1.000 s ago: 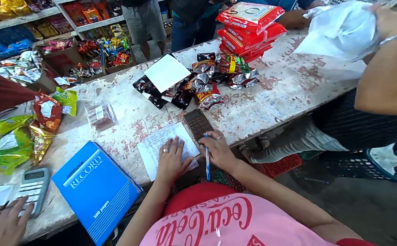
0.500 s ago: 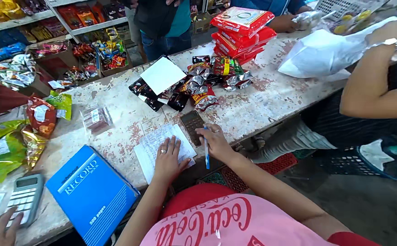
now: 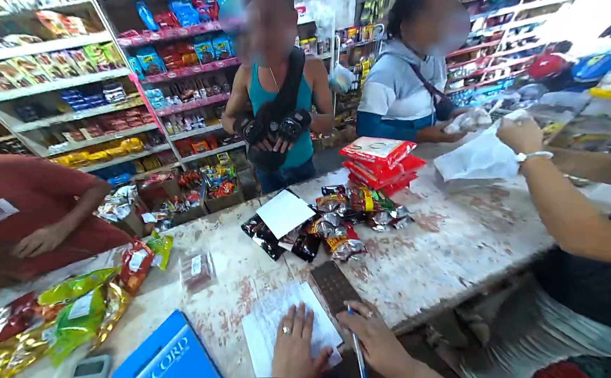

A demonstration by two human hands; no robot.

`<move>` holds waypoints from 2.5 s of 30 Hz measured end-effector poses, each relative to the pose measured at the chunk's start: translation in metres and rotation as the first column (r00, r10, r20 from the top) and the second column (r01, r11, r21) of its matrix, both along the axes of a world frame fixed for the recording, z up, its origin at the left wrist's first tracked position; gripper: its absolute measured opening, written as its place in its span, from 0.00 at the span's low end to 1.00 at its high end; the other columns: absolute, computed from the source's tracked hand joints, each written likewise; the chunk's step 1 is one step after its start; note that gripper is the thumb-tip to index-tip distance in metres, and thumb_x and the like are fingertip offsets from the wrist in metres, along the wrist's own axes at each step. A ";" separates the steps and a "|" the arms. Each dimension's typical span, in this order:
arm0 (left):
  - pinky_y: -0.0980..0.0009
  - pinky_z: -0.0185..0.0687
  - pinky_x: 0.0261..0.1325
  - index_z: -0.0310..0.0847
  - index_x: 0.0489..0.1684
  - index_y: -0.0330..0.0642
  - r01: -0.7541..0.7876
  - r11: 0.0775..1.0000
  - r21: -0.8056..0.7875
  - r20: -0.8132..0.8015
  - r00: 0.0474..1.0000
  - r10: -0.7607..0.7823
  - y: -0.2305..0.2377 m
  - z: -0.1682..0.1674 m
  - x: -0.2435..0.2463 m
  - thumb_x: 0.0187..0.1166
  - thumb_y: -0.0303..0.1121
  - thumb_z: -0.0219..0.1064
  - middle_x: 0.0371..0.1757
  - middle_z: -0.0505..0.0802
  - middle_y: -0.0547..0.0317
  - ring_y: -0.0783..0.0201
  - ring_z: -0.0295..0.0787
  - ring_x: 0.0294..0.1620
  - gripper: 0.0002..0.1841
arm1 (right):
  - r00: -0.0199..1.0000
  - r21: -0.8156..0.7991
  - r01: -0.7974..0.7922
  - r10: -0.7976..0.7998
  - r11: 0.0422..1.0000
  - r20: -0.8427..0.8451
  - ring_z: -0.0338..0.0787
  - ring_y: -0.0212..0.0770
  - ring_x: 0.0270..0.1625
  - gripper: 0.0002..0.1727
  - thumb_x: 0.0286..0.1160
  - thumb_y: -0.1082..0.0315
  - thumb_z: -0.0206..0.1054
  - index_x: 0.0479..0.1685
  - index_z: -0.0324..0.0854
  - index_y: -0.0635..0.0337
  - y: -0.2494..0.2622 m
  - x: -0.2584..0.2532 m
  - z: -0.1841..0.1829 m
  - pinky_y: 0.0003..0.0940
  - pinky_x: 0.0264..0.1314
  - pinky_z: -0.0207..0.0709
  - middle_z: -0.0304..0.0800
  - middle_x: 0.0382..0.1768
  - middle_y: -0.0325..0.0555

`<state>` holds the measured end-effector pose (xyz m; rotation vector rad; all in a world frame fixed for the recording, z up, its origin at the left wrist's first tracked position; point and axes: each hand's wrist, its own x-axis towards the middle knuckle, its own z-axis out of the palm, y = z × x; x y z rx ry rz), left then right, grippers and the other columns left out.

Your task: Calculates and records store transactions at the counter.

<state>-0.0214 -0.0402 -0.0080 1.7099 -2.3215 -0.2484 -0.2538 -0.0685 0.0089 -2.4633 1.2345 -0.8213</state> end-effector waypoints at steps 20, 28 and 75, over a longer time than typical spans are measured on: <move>0.43 0.51 0.90 0.67 0.87 0.45 0.008 0.997 0.081 0.010 1.000 -0.008 0.000 0.012 0.000 0.81 0.70 0.46 0.91 0.68 0.48 0.42 0.58 0.92 0.44 | 0.990 -0.057 0.141 -0.140 0.988 0.027 0.92 0.58 0.63 0.19 0.82 0.67 0.58 0.63 0.85 0.66 -0.012 -0.031 -0.013 0.63 0.75 0.75 0.93 0.61 0.54; 0.43 0.51 0.90 0.67 0.87 0.45 0.017 0.997 0.073 0.021 1.000 -0.019 -0.001 0.009 0.000 0.82 0.71 0.43 0.91 0.68 0.49 0.42 0.58 0.92 0.45 | 0.990 -0.053 0.138 -0.137 0.989 0.025 0.92 0.56 0.65 0.18 0.82 0.66 0.57 0.61 0.85 0.66 -0.012 -0.032 -0.014 0.63 0.76 0.74 0.92 0.63 0.54; 0.43 0.77 0.71 0.82 0.73 0.40 0.080 0.979 -0.190 -0.033 0.996 -0.088 0.014 -0.002 -0.003 0.77 0.67 0.58 0.78 0.84 0.48 0.40 0.80 0.76 0.39 | 0.998 -0.051 0.057 -0.057 0.997 0.004 0.85 0.59 0.71 0.15 0.86 0.65 0.56 0.58 0.86 0.57 -0.022 -0.001 -0.003 0.65 0.79 0.67 0.95 0.54 0.46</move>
